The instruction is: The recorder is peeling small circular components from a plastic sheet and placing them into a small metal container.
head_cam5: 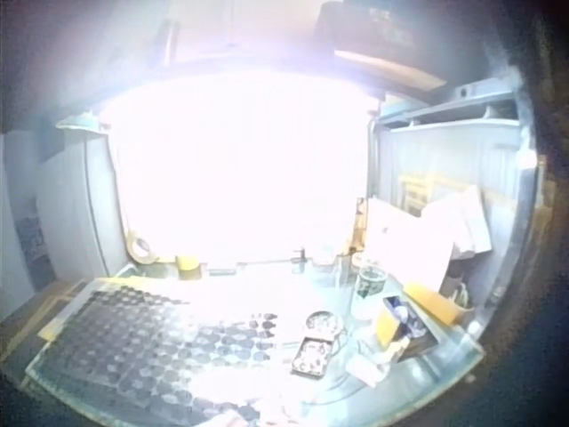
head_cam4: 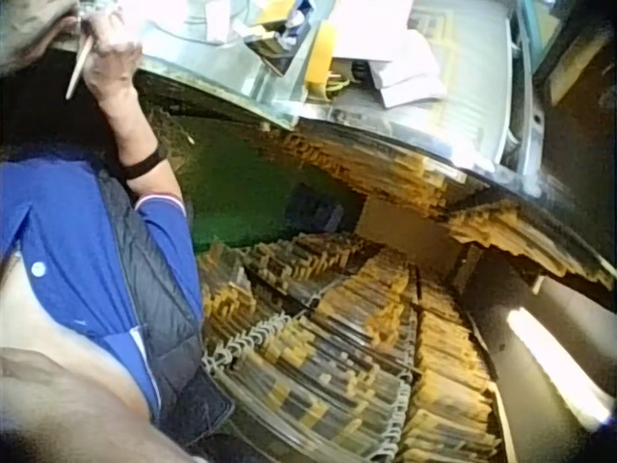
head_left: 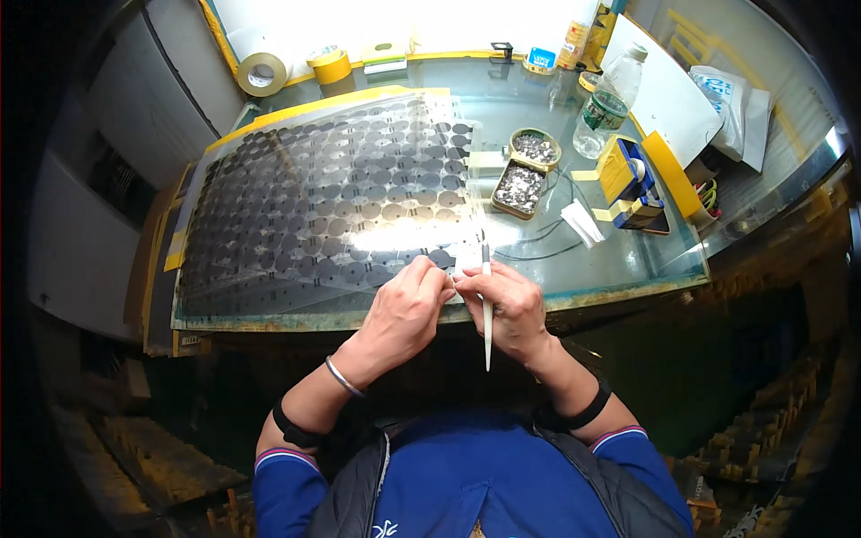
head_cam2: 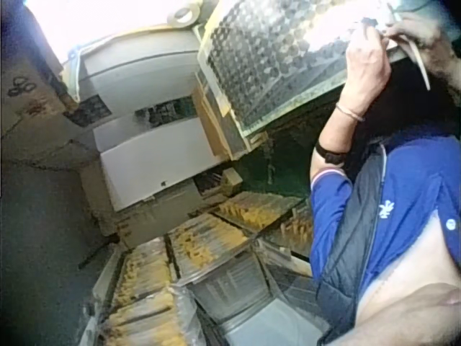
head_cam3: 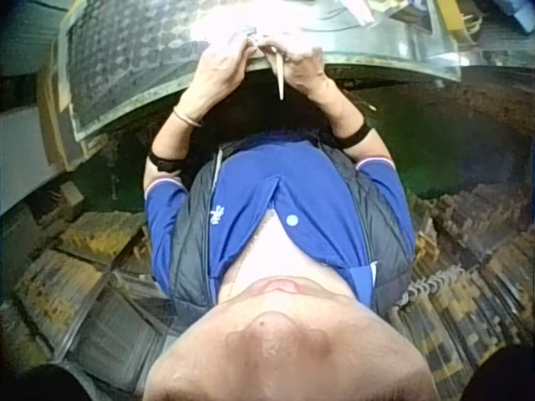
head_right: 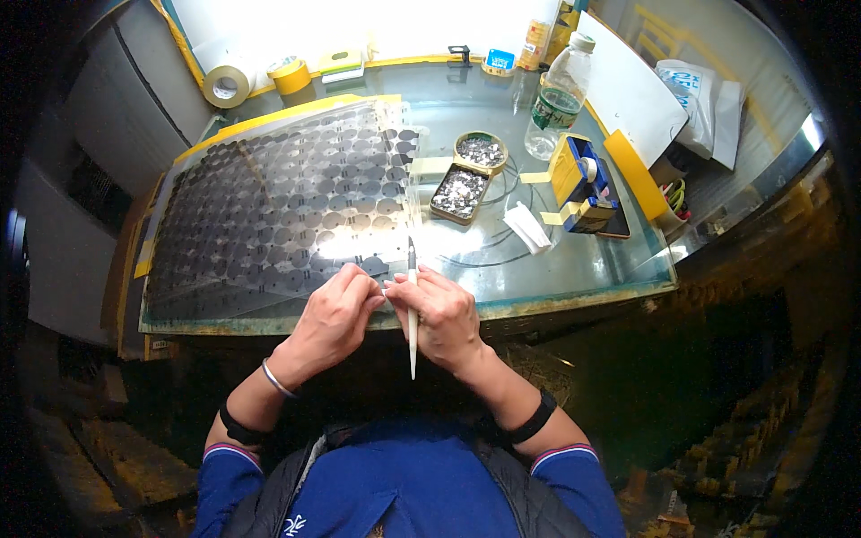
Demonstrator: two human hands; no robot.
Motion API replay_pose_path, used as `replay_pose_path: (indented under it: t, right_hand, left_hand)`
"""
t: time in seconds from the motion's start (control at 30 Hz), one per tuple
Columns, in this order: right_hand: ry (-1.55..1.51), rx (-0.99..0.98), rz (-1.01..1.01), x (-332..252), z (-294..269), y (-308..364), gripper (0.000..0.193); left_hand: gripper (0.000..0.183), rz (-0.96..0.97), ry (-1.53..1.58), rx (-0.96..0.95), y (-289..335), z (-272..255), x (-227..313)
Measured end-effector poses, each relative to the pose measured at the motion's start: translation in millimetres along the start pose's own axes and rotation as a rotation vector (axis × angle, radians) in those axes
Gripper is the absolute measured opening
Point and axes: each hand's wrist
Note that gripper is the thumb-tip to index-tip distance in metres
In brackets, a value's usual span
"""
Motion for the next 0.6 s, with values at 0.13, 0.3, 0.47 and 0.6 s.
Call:
replay_pose_path:
  t: [0.13, 0.3, 0.47, 0.6]
  right_hand:
    - [0.015, -0.021, 0.012, -2, 0, 0, 0.014]
    - [-0.099, -0.011, 0.126, -3, -4, 2, 0.018]
    - [-0.501, 0.073, 0.285, -30, -29, -15, 0.023]
    - [-0.528, 0.075, 0.297, -36, -31, -21, 0.02]
  left_hand:
    - [0.012, 0.0, -0.023, 0.183, 4, 9, -8]
    - [0.014, -0.498, 1.09, 0.246, -1, -3, 3]
    - [0.018, -0.494, 1.262, 0.238, 5, -8, 16]
    - [0.017, -0.427, 1.282, 0.239, 6, -5, 21]
Point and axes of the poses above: each hand's wrist, its own y-axis away from the middle knuckle, its own z-axis out of the palm, x = y × z, and after that the axes turned 11 degrees about y, right-handed
